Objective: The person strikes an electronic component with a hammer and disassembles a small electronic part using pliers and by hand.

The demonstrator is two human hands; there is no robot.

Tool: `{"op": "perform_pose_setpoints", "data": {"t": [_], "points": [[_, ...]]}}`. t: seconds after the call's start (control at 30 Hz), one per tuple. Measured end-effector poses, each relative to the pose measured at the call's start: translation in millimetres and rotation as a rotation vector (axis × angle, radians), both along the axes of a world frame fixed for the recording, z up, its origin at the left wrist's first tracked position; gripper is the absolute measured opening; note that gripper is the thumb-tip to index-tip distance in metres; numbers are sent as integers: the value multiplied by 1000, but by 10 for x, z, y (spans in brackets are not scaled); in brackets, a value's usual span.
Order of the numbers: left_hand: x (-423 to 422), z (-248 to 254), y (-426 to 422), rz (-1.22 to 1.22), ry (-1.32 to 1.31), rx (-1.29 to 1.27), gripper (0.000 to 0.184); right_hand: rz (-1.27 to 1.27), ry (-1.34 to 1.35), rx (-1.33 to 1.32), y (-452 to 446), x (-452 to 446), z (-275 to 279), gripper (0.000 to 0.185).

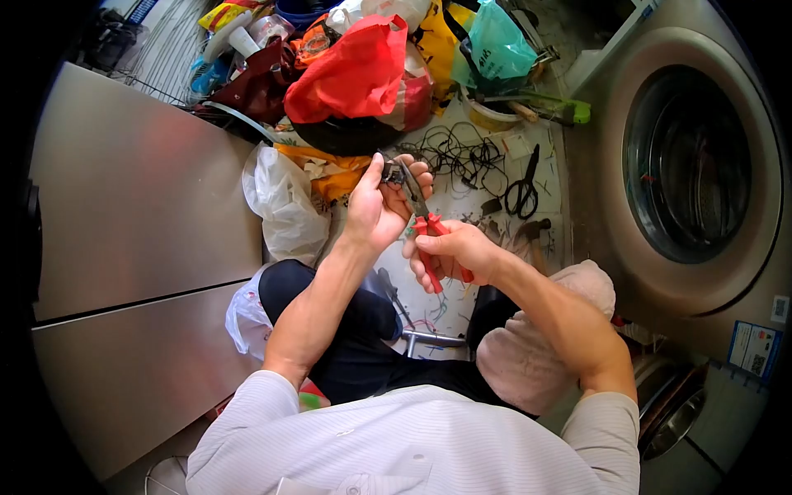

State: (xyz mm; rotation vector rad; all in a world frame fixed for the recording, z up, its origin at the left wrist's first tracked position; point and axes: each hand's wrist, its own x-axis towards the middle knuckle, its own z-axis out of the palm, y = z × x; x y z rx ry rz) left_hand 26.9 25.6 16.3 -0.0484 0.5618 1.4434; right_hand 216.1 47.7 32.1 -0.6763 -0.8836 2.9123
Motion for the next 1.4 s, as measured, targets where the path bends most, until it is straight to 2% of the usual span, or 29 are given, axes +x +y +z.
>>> {"op": "perform_pose_setpoints", "data": {"t": [0.03, 0.23, 0.43, 0.6, 0.67, 0.73, 0.77, 0.83, 0.9, 0.97, 1.03, 1.1, 1.17, 1.23, 1.3, 1.37, 1.4], "points": [[9, 6, -3, 10, -7, 1, 49, -2, 82, -67, -4, 12, -2, 27], [53, -62, -23, 7, -187, 119, 47, -29, 133, -216, -102, -19, 55, 29], [92, -47, 18, -26, -313, 203, 43, -26, 211, -264, -151, -51, 72, 31], [100, -25, 23, -10, -318, 215, 40, -23, 243, -290, -155, -54, 42, 32], [87, -4, 15, -7, -233, 201, 42, -9, 263, -281, -159, -62, 7, 33], [48, 7, -4, -5, -169, 159, 44, 4, 157, -120, -166, -77, -23, 36], [36, 6, -18, -10, -108, 108, 45, 3, 156, -121, -160, -70, -27, 36], [-27, 18, -37, -26, -118, 121, 48, 37, -16, 8, -137, -96, -38, 39], [-68, 22, -50, 7, 13, 32, 47, 53, -74, 81, -109, -112, -67, 39], [-99, 19, -52, 22, 82, -1, 46, 62, -211, 292, -66, -133, -33, 39], [-120, 30, -42, 40, 151, -34, 45, 55, -234, 385, -11, -134, 54, 36], [-135, 41, -19, 102, 240, -65, 42, 133, -400, 635, 63, -114, 172, 33], [-139, 26, 2, 135, 236, -62, 41, 100, -467, 656, 85, -68, 126, 28], [-152, 25, 9, 167, 235, -59, 40, 153, -679, 1227, 118, -33, 106, 24], [-168, 28, 5, 170, 207, -61, 38, 73, -726, 1318, 92, 13, 171, 23], [-186, 43, 7, 161, 236, -70, 38, 45, -713, 1526, 111, 28, 222, 21], [-189, 46, 7, 154, 265, -76, 38, 49, -703, 1522, 117, 29, 251, 21]]}}
